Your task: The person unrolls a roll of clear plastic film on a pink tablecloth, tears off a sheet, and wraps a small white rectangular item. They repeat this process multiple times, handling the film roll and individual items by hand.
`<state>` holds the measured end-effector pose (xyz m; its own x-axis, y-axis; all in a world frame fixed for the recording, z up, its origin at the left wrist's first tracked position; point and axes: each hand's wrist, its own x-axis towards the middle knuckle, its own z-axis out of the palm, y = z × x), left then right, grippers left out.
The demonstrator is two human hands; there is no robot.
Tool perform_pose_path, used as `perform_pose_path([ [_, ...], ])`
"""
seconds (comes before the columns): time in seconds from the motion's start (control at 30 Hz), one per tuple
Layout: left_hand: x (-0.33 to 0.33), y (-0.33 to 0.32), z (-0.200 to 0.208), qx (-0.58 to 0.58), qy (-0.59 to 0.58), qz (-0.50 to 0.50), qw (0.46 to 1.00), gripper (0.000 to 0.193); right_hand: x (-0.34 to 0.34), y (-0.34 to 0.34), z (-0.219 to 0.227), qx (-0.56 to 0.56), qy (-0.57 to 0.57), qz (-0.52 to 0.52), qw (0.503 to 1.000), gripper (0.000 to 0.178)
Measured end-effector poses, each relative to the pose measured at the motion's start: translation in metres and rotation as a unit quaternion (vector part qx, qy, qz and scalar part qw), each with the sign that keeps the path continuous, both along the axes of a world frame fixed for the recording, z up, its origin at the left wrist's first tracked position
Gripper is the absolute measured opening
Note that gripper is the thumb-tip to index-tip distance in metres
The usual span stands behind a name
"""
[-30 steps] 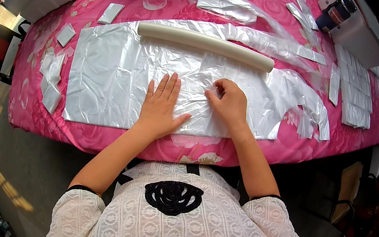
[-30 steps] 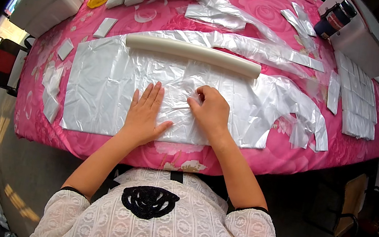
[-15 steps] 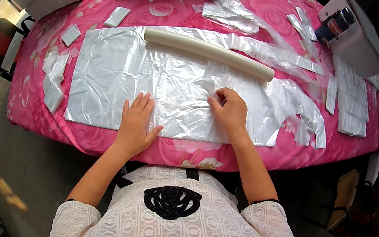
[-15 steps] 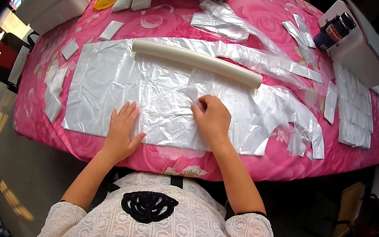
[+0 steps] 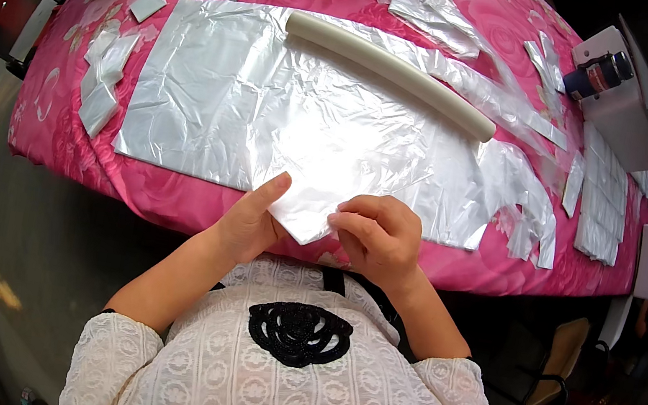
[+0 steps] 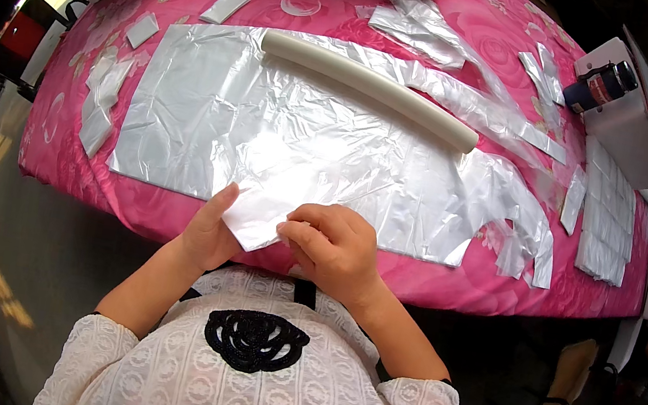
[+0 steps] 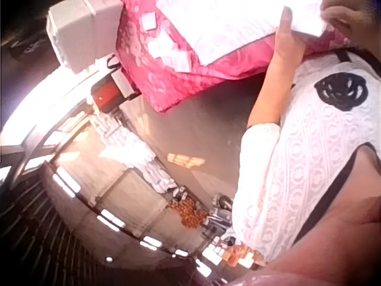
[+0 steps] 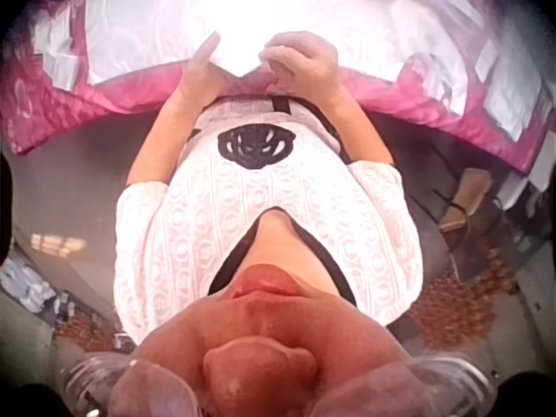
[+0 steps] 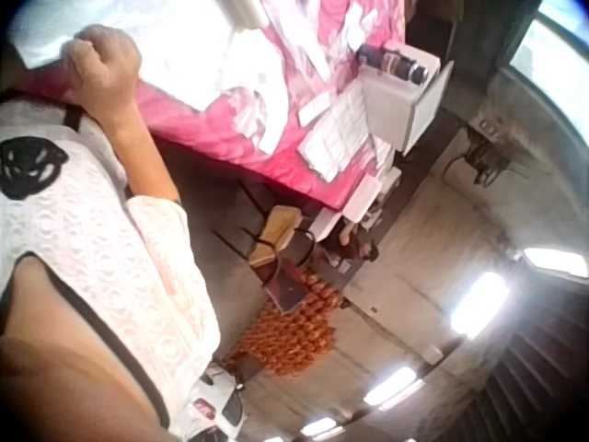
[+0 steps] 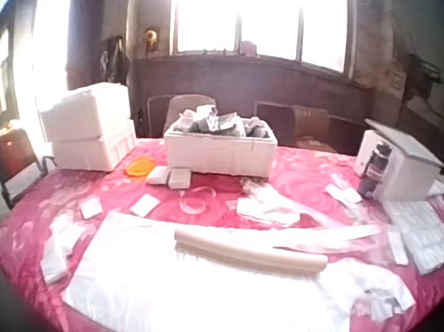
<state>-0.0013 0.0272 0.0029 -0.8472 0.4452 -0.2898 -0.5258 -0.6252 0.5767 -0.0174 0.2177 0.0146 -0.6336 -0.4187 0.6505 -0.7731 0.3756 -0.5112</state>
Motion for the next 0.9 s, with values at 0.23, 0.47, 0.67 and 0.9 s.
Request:
perform_pose_path([
  [0.23, 0.003, -0.01, 0.003, -0.158, 0.013, 0.007, 0.987, 0.036, 0.018, 0.013, -0.018, 0.012, -0.03, -0.086, 0.996, 0.037],
  [0.47, 0.005, -0.022, -0.001, -0.134, 0.039, -0.078, 0.987, 0.04, -0.004, 0.026, -0.038, -0.281, -0.527, -0.08, 0.798, 0.056],
  [0.67, 0.008, -0.022, 0.005, -0.105, 0.042, -0.067, 0.991, 0.042, -0.009, 0.034, -0.021, -0.274, -0.643, 0.053, 0.713, 0.057],
  [0.9, 0.0, -0.018, -0.009, -0.475, 0.237, 0.142, 0.835, 0.059, -0.006, 0.031, -0.008, -0.387, -0.573, 0.007, 0.722, 0.052],
])
